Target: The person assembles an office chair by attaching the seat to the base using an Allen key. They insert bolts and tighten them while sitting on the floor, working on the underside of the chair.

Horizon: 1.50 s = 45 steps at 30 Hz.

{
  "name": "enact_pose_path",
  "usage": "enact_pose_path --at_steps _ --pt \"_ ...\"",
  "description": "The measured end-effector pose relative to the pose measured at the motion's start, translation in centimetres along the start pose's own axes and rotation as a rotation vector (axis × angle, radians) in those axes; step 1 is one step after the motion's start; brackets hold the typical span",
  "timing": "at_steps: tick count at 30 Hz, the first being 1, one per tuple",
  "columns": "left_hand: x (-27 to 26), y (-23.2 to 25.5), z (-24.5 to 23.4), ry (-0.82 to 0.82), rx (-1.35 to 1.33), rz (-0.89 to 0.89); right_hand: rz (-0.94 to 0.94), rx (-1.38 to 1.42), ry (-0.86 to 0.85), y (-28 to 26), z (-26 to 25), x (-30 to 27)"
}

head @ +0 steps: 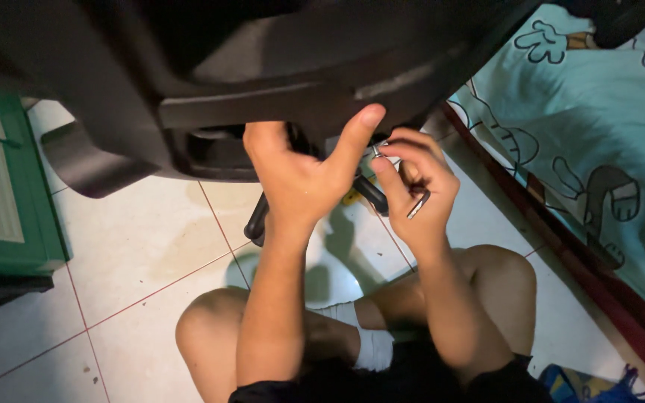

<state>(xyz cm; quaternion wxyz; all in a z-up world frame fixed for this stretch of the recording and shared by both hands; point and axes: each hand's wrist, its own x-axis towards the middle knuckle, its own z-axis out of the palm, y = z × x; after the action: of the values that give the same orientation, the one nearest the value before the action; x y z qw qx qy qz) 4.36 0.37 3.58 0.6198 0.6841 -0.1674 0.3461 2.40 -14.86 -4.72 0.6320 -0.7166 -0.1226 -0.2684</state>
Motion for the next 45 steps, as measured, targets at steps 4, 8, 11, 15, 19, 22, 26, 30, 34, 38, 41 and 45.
enact_pose_path --at_steps 4,8,11,15,19,22,26,30,34,38,41,45 --pt "0.5 0.0 -0.1 0.015 -0.006 -0.056 0.008 -0.079 -0.013 -0.4 0.1 -0.1" --pt "1.5 -0.1 -0.1 0.028 -0.06 -0.099 0.016 -0.043 -0.005 -0.6 0.3 0.1" --pt "2.1 -0.1 -0.2 0.019 -0.119 -0.156 0.003 -0.046 -0.021 -0.5 0.3 0.2" --pt "2.1 0.3 -0.7 0.007 -0.052 -0.155 0.038 0.006 0.004 -0.1 0.7 0.2" --pt "1.8 0.6 -0.9 -0.011 -0.02 -0.104 0.127 -0.036 0.055 0.0 1.0 0.4" --pt "1.9 0.6 -0.9 -0.023 -0.033 -0.114 0.046 -0.226 -0.018 -0.2 0.9 0.6" --pt "2.1 0.5 -1.0 -0.029 0.0 -0.1 0.041 -0.188 -0.084 -0.1 0.1 0.8" --pt "2.0 0.6 -1.2 -0.028 0.011 -0.109 0.157 -0.038 -0.114 0.9 -0.3 0.4" --pt "1.7 0.5 -1.2 -0.039 0.023 -0.08 0.166 0.071 -0.102 2.7 -0.6 -0.2" --pt "1.6 0.3 -1.0 -0.036 0.012 -0.073 0.163 0.182 -0.103 4.3 -1.0 -0.5" --pt "1.8 0.4 -0.9 -0.046 -0.003 -0.079 0.189 0.255 -0.099 5.0 -1.1 -0.8" --pt "2.1 0.5 -1.1 -0.028 0.024 -0.054 0.147 0.278 -0.076 5.7 -0.7 -1.2"
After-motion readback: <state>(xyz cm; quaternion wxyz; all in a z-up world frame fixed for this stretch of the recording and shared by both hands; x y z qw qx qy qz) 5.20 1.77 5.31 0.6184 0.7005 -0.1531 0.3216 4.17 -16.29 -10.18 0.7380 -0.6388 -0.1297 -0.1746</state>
